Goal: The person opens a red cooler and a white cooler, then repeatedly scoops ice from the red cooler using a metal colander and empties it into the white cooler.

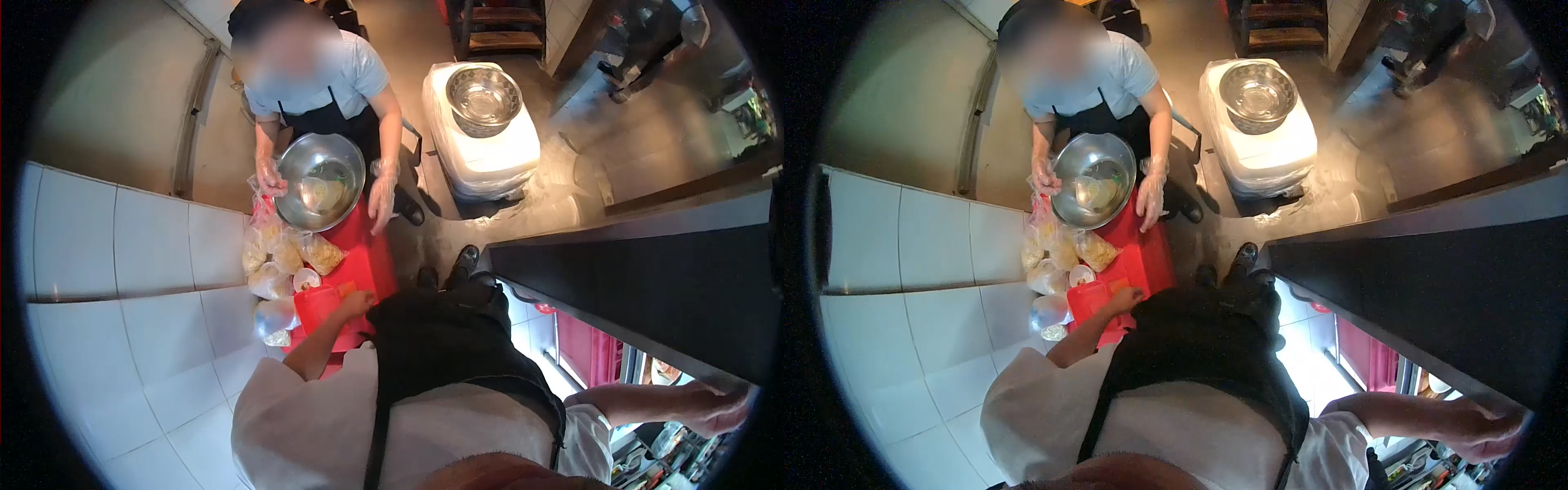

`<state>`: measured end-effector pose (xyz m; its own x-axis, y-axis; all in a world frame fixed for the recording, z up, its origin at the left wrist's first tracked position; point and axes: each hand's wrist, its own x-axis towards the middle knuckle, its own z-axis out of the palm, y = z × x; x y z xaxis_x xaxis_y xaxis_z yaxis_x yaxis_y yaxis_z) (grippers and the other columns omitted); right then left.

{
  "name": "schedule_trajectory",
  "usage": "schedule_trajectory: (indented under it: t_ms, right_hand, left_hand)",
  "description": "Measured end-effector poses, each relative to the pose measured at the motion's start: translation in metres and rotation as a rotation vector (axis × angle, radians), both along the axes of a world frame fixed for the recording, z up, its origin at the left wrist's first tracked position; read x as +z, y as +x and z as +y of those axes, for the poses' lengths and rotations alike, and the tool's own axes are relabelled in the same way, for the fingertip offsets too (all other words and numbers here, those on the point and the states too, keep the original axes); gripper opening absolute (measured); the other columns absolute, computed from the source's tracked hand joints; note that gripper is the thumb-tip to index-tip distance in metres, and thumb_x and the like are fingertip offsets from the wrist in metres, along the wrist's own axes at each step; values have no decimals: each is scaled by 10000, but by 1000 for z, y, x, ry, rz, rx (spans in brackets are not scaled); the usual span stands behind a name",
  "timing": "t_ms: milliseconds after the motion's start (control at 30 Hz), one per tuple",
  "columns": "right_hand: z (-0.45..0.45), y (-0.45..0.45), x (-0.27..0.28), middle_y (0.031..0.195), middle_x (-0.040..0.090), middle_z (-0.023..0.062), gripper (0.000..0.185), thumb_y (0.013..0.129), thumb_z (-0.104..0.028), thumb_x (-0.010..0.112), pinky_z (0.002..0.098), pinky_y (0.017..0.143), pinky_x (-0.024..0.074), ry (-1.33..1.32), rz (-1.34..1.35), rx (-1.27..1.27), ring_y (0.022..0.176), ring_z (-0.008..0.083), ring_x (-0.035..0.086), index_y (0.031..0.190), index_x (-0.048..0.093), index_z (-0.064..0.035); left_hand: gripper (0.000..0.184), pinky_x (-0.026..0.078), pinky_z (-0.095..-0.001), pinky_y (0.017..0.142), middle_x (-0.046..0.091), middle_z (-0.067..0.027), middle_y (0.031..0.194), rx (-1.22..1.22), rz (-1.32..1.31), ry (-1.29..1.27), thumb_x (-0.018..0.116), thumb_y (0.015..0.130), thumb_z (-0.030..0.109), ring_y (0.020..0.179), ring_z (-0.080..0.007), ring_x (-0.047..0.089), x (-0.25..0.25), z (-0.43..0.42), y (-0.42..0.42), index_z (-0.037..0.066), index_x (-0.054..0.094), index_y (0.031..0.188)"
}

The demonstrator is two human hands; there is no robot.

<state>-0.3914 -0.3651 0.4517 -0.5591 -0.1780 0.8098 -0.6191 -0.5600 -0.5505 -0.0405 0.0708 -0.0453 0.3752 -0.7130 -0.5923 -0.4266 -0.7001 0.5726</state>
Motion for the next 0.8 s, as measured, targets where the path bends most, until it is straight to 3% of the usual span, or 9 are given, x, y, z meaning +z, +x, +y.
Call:
schedule_trajectory:
  t_ms: [200,267,367,467,567,667,800]
  right_hand:
    - [-17,-19,-6,810,597,74,292,836,-303,503,346,602,527,140,153,-337,710,179,610,867,628,-41]
    - [-18,-10,-7,804,595,65,293,827,-314,494,335,605,521,122,38,-326,699,181,606,837,627,-53]
    - [-17,8,-5,797,593,50,297,814,-330,479,317,610,513,85,-144,-312,683,183,599,791,626,-73]
    - [-17,7,-6,793,597,40,266,749,-354,549,330,624,514,42,-166,-246,676,185,599,762,627,-100]
    - [-20,7,-7,787,599,44,272,746,-354,554,332,624,516,38,-145,-252,679,186,603,763,628,-93]
    - [-20,6,-7,782,601,48,277,743,-354,559,334,625,518,37,-134,-239,682,187,606,765,628,-87]
    - [-19,2,-8,775,603,53,285,739,-354,565,336,625,520,41,-122,-213,686,188,611,766,629,-78]
  left_hand:
    - [268,455,-441,689,606,-200,816,-81,1,24,491,821,278,805,-363,589,-9,3,-3,35,583,888]
    - [267,456,-441,686,605,-200,814,-93,13,-29,496,816,280,804,-363,589,-7,-4,-3,41,584,897]
    - [260,460,-434,691,607,-202,824,-91,-13,97,510,798,268,811,-369,586,14,-23,-6,47,583,913]
    - [258,466,-404,690,614,-192,813,-143,0,53,525,783,237,784,-319,611,-22,-8,-19,48,583,948]
    - [251,468,-354,681,625,-176,805,-60,198,-71,544,765,220,762,-233,619,-4,-4,-31,39,600,930]
    - [247,463,-306,679,636,-153,808,135,413,35,591,734,225,757,-166,609,-8,3,-41,39,618,894]
    - [248,480,-305,642,642,-128,815,586,833,-199,614,722,236,746,-175,620,-47,27,-68,40,621,873]
